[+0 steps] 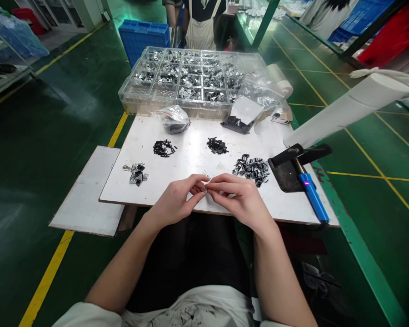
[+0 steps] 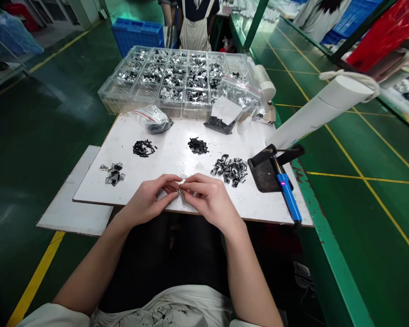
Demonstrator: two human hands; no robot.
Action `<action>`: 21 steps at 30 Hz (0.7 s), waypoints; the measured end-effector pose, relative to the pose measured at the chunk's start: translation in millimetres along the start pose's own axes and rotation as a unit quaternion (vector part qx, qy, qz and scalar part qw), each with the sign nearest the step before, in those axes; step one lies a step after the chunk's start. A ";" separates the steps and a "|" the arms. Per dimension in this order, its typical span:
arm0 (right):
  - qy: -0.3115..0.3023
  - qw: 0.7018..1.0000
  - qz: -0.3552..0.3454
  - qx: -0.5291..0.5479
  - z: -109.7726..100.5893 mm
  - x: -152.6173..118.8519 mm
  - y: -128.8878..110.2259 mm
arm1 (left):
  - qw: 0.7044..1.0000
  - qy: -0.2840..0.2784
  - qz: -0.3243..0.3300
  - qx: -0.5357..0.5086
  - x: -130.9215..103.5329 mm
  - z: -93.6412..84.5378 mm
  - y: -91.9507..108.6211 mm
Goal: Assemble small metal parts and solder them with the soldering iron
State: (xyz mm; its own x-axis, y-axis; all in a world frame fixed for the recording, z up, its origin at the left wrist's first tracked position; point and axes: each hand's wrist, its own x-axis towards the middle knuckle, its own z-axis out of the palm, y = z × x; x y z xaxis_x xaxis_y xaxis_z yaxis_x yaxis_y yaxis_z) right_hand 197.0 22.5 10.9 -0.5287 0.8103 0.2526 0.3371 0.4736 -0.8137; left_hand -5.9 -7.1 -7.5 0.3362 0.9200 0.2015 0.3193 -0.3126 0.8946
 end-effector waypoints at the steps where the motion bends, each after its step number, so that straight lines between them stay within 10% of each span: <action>1: 0.000 1.000 -0.008 -0.004 -0.5 -0.5 -0.4 | 1.000 -0.001 -0.002 0.001 0.4 0.0 0.0; 13: 0.054 0.994 -0.060 -0.075 18.1 -13.0 2.5 | 0.987 0.016 -0.098 -0.127 5.7 -2.4 -1.7; 21: 0.124 0.983 -0.112 -0.074 26.1 -18.5 8.6 | 0.998 0.014 -0.033 -0.056 7.0 -6.0 6.0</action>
State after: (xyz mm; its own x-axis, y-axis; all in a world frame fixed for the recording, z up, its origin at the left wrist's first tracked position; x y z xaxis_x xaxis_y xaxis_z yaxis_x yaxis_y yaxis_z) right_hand 189.4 2.5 -14.4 -0.4027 0.7304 0.5516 0.3525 0.6799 -0.6430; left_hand -6.9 -1.2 1.7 0.2930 0.9442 0.1504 0.2381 -0.2244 0.9449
